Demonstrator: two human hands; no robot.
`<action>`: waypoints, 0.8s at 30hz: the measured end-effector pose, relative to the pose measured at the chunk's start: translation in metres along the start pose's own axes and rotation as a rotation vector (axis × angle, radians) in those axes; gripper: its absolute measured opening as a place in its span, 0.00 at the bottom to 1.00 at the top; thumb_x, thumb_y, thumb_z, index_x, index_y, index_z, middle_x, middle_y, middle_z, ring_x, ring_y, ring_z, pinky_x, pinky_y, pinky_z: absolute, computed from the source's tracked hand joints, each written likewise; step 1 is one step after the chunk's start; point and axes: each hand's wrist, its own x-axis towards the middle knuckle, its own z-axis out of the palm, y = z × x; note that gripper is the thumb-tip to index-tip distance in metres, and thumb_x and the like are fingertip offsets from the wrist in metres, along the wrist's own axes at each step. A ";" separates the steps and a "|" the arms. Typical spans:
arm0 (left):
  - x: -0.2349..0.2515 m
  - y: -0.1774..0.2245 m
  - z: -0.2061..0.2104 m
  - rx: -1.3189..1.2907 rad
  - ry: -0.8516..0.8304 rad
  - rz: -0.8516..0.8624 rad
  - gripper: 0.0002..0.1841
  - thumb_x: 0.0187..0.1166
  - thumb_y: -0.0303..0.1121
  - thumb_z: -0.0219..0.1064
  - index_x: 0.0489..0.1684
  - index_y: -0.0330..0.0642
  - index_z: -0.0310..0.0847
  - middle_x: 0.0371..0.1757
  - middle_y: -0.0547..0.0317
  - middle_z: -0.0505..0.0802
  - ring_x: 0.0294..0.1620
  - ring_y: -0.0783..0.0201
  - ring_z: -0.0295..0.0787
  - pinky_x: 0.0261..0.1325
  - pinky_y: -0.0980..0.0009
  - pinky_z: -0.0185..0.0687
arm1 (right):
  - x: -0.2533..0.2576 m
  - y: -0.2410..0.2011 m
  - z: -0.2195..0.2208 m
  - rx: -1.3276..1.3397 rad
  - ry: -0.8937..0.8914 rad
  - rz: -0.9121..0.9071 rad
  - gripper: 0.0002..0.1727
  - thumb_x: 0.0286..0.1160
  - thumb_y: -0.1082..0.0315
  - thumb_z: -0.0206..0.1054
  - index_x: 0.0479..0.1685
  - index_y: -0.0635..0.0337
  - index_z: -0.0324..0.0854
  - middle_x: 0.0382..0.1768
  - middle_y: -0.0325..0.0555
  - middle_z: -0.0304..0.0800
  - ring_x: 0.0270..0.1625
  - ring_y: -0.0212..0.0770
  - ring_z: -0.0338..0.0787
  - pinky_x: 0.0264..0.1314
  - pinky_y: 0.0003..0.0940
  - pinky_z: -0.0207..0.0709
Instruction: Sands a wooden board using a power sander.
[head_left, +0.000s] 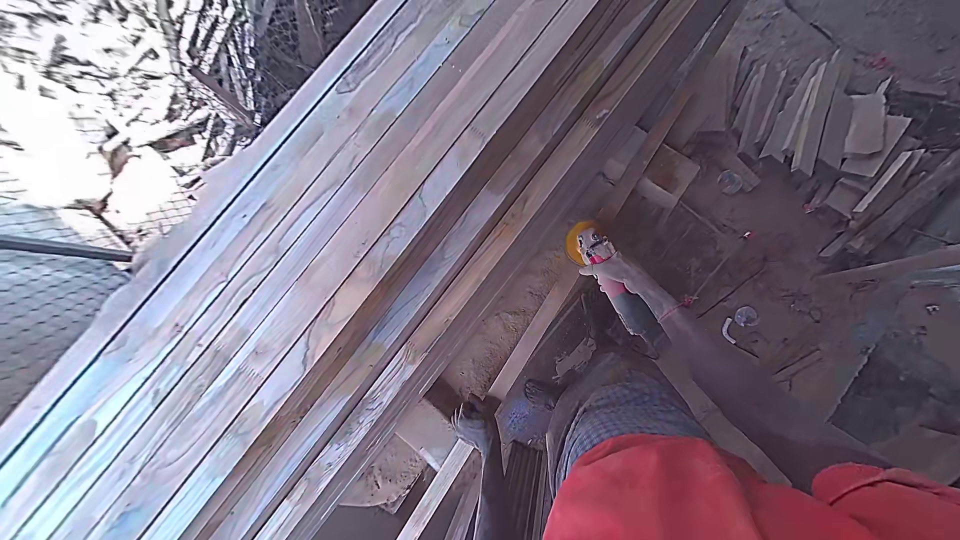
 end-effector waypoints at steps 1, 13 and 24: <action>0.000 0.036 0.009 -0.005 0.009 0.026 0.23 0.87 0.42 0.60 0.30 0.29 0.89 0.41 0.35 0.93 0.53 0.37 0.91 0.61 0.39 0.81 | 0.006 -0.012 -0.022 0.031 0.013 0.016 0.35 0.58 0.41 0.82 0.60 0.56 0.82 0.36 0.48 0.88 0.30 0.42 0.85 0.38 0.45 0.83; 0.009 0.208 0.066 0.180 -0.140 -0.014 0.27 0.92 0.48 0.47 0.46 0.40 0.93 0.59 0.46 0.94 0.69 0.45 0.88 0.72 0.38 0.75 | 0.177 -0.073 -0.279 0.268 0.252 0.022 0.31 0.68 0.43 0.76 0.66 0.52 0.79 0.43 0.47 0.84 0.37 0.41 0.85 0.40 0.43 0.83; 0.007 0.217 0.049 0.312 -0.356 -0.036 0.33 0.94 0.53 0.36 0.53 0.45 0.93 0.56 0.46 0.96 0.63 0.44 0.92 0.62 0.37 0.80 | 0.070 -0.028 -0.094 -0.374 -0.164 -0.019 0.29 0.62 0.38 0.78 0.51 0.51 0.84 0.33 0.41 0.85 0.31 0.36 0.82 0.39 0.39 0.79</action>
